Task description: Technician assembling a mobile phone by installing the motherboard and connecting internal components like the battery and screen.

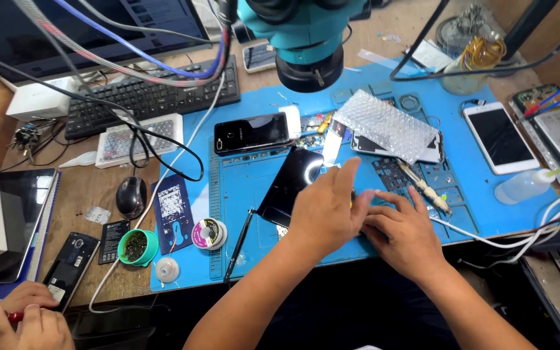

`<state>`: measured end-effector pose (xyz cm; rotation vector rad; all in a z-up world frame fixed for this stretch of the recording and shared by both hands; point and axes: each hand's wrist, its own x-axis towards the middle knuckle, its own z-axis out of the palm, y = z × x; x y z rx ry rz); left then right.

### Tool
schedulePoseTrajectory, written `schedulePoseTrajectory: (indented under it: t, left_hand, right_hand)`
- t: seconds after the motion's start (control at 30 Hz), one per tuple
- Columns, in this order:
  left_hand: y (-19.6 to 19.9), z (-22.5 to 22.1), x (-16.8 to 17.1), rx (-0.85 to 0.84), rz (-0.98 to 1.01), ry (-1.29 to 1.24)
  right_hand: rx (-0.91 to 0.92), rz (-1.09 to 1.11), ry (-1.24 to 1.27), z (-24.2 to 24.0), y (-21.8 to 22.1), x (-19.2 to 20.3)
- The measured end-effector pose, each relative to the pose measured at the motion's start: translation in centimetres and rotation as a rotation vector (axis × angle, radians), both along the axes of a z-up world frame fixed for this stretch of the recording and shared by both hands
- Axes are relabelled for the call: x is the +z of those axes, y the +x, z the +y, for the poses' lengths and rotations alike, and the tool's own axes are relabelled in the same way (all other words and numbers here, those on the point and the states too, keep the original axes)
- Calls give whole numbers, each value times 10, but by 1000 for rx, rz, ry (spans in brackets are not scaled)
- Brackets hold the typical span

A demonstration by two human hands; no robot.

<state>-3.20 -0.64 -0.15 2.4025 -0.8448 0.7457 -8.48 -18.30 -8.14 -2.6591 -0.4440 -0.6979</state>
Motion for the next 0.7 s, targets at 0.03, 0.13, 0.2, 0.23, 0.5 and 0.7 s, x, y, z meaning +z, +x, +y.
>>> schedulePoseTrajectory:
  t: [0.03, 0.13, 0.2, 0.23, 0.5, 0.7]
  left_hand:
    - [-2, -1, 3, -64, 144, -72]
    - [-4, 0, 2, -111, 227, -81]
    - [-5, 1, 2, -78, 152, -26]
    - [-7, 0, 3, -104, 209, -74]
    - [-12, 3, -3, -136, 112, -119]
    - [18, -4, -25, -97, 404, 25]
  right_hand:
    - [4, 23, -6, -1, 1, 2]
    - [-12, 58, -14, 0, -3, 3]
    - [-17, 56, -25, 1, -3, 4]
    - [-10, 66, -16, 1, -2, 4]
    - [20, -29, -53, -4, -2, -17]
    - [113, -99, -39, -35, 37, -74]
